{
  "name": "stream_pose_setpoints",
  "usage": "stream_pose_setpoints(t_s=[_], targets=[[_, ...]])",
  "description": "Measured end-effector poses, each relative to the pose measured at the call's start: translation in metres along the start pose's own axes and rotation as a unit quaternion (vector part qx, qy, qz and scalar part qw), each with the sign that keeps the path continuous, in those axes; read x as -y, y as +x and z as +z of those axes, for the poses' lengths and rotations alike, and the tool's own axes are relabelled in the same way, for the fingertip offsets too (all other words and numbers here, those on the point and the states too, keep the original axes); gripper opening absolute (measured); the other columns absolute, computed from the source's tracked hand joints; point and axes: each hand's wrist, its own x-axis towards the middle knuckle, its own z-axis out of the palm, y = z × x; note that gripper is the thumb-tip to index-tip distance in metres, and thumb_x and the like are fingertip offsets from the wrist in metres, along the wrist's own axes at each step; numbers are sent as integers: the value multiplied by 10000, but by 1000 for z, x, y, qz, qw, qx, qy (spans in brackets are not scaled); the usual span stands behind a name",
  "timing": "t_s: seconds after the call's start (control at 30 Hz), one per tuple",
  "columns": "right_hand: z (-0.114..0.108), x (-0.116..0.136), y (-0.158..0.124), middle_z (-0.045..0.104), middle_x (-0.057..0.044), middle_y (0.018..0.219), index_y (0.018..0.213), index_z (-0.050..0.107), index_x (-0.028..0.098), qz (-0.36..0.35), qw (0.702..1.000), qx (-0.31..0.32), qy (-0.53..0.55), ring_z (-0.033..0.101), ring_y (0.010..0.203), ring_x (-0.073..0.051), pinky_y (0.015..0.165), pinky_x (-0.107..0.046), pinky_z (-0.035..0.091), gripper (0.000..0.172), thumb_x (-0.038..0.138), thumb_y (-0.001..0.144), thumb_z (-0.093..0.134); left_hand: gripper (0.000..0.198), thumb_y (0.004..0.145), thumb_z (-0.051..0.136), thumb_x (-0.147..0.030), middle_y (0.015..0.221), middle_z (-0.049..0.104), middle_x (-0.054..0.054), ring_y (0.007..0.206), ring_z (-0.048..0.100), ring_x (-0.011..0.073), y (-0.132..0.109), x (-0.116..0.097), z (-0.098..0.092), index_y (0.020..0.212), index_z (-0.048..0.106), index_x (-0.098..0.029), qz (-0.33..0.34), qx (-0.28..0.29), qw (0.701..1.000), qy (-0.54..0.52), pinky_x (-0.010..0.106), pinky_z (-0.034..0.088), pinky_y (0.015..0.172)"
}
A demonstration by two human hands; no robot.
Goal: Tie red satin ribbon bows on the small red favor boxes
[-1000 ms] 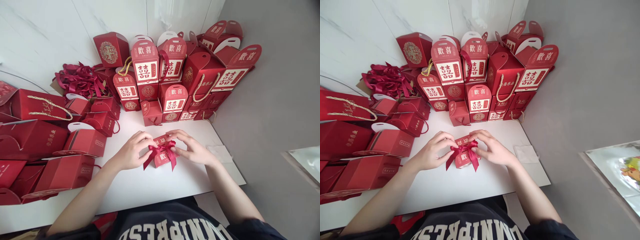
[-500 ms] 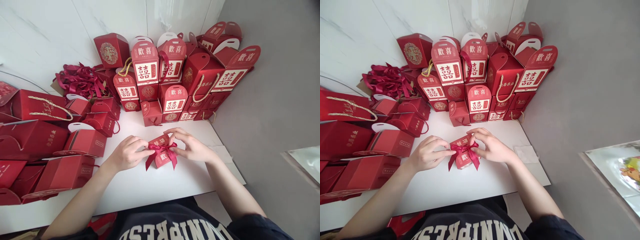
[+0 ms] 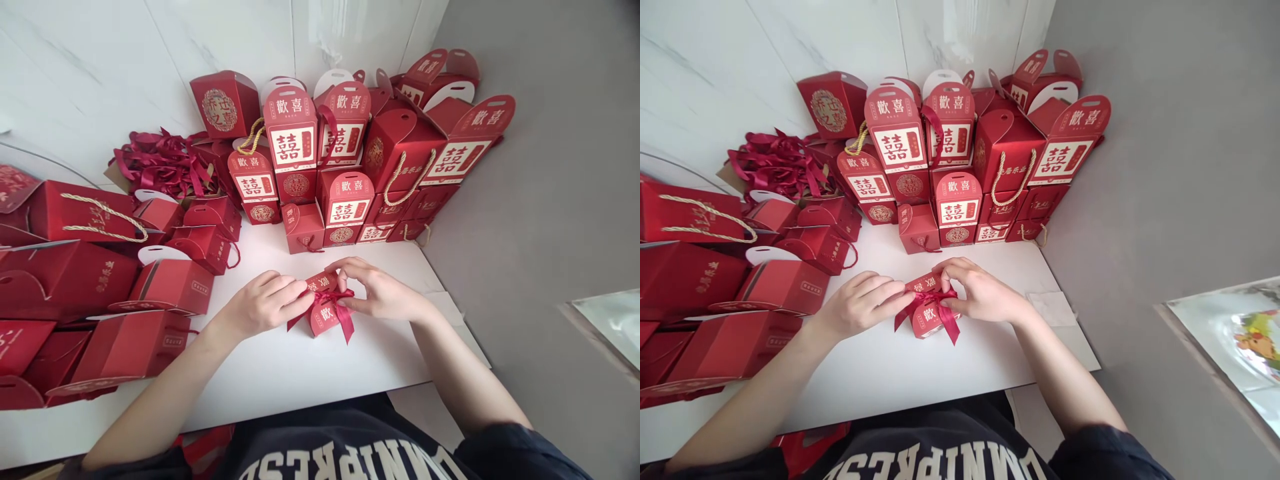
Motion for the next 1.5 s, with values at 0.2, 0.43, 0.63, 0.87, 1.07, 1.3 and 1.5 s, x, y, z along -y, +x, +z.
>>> stream_pose_setpoints(t_s=[0.2,0.43,0.63,0.87,1.07,1.3,1.5], targets=[[-2,0,4,619,-74,1166,852,539,209,1,1000,16,-12,546,1151,-254,1003,-449,439,154,267,836,682,182,848,612,-96,942,682,36,893,609,167,-6,-3,2,977,649,-220,-25,11,997,-73,305,504,741],[-2,-2,6,591,-71,1248,896,579,207,-26,999,19,-15,519,1205,-235,1033,-440,418,105,130,838,620,317,842,591,-65,925,690,29,818,604,156,-10,-2,3,1103,656,-233,-30,23,998,-56,304,480,705],[-5,3,7,608,-80,1204,877,590,202,-33,999,24,-15,560,1139,-230,999,-424,445,41,189,872,628,274,846,580,-60,962,689,40,844,588,168,-9,-1,1,1068,657,-201,-17,59,998,-10,319,466,717],[-10,6,6,609,-77,1199,935,582,211,-45,998,21,-33,554,1142,-236,1003,-430,446,101,161,863,632,156,826,563,-110,956,673,59,817,564,197,2,-5,0,925,658,-183,-58,69,994,-60,349,446,695],[-15,6,3,614,-69,1155,901,584,212,-31,997,49,-57,574,1094,-231,963,-414,465,153,76,832,601,164,900,452,-74,765,595,33,687,552,170,6,-14,7,882,590,-160,-99,133,984,-56,310,417,623],[-27,7,-7,625,-59,1143,904,580,221,-4,995,83,-62,603,1038,-228,912,-388,492,140,100,832,588,159,978,432,-241,680,604,-1,623,586,150,13,-29,-2,879,539,-179,-197,194,936,-219,281,429,626],[-30,17,-16,653,-44,1080,964,640,237,1,993,109,-38,636,980,-222,886,-364,516,117,187,864,604,153,965,460,-275,604,560,-58,504,477,86,17,-43,-9,853,532,-199,-291,215,840,-404,221,368,543]])
